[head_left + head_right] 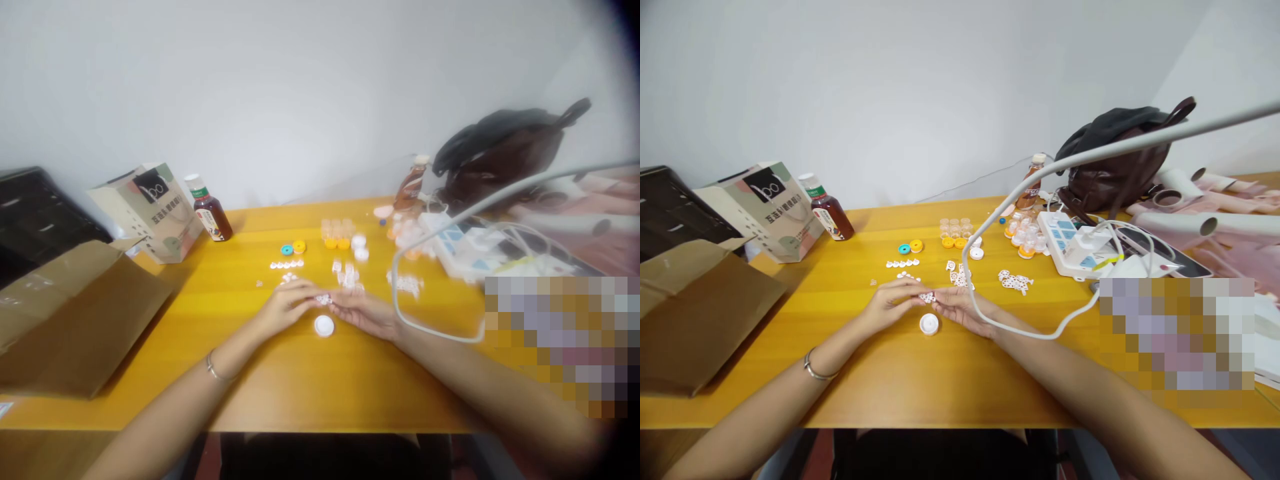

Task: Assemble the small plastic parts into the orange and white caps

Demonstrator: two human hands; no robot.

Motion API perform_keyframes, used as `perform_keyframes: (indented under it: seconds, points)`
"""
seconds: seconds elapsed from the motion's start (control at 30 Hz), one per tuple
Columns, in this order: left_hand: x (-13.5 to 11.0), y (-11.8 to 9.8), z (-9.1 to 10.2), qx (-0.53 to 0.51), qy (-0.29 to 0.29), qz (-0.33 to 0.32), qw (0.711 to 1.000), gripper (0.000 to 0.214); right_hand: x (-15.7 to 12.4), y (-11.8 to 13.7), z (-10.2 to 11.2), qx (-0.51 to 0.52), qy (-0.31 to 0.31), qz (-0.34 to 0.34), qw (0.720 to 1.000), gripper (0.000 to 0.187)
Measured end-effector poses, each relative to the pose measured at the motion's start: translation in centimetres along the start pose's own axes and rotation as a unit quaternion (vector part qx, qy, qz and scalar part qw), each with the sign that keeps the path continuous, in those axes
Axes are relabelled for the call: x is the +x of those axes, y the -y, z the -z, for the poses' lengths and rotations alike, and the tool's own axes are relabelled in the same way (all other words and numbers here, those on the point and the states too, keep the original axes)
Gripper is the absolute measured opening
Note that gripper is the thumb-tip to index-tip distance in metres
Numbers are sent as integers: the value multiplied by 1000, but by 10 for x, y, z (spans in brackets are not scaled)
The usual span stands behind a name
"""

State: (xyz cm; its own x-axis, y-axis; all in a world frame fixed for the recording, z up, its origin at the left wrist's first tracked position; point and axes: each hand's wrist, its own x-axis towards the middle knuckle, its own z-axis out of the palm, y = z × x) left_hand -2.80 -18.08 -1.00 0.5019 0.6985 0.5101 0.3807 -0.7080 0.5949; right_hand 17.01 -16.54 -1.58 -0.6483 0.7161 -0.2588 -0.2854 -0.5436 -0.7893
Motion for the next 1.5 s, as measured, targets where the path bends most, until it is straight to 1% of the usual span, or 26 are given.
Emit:
perform_keyframes:
  seconds: [0.13,0.27,0.33,0.37,0.47,0.57,0.73,0.83,0.97,1.1,1.17,1.23,1.27,1.33,1.4,1.47,1.5]
  points:
    - [2,-3,2,-16,5,11,1000,23,-1,-2,-4,-35,-22,18,999,16]
    - [2,-3,2,-29,11,28,999,23,-1,-5,-12,-91,-63,73,991,16]
    - [2,-2,-1,-48,-5,53,997,25,-1,-6,-15,-107,-88,98,985,16]
    - [1,-1,-3,-67,-22,73,995,28,0,-7,-17,-111,-97,107,983,16]
    - [1,1,-9,-147,-78,150,975,36,1,-8,-18,-116,-113,122,979,16]
    - [2,0,-13,-206,-89,207,952,33,3,-10,-17,-127,-123,130,976,18]
    - [3,0,-14,-240,-97,251,933,28,5,-13,-16,-159,-116,145,970,21]
    - [4,-1,-14,-244,-95,264,928,24,6,-14,-17,-204,-129,159,957,21]
    - [4,-2,-15,-234,-93,264,931,21,6,-10,-19,-302,-150,179,924,22]
    - [4,-4,-12,-217,-98,256,937,20,-1,-2,-17,-398,-127,194,888,25]
    - [3,-4,-9,-211,-91,249,941,20,-7,1,-15,-465,-111,195,856,31]
    - [1,-6,-5,-212,-56,233,948,20,-11,1,-14,-539,-79,191,817,42]
    - [0,-7,-4,-210,-32,222,952,20,-13,0,-13,-569,-60,189,798,44]
    - [-2,-10,-1,-194,12,204,960,19,-13,-2,-12,-609,-33,190,770,38]
    - [-3,-14,-1,-168,46,192,966,18,-12,-6,-12,-625,-25,200,754,29]
    - [-4,-17,-1,-143,71,183,970,17,-9,-8,-11,-629,-27,212,748,23]
    - [-4,-17,-2,-129,75,178,973,17,-8,-9,-10,-629,-28,218,746,22]
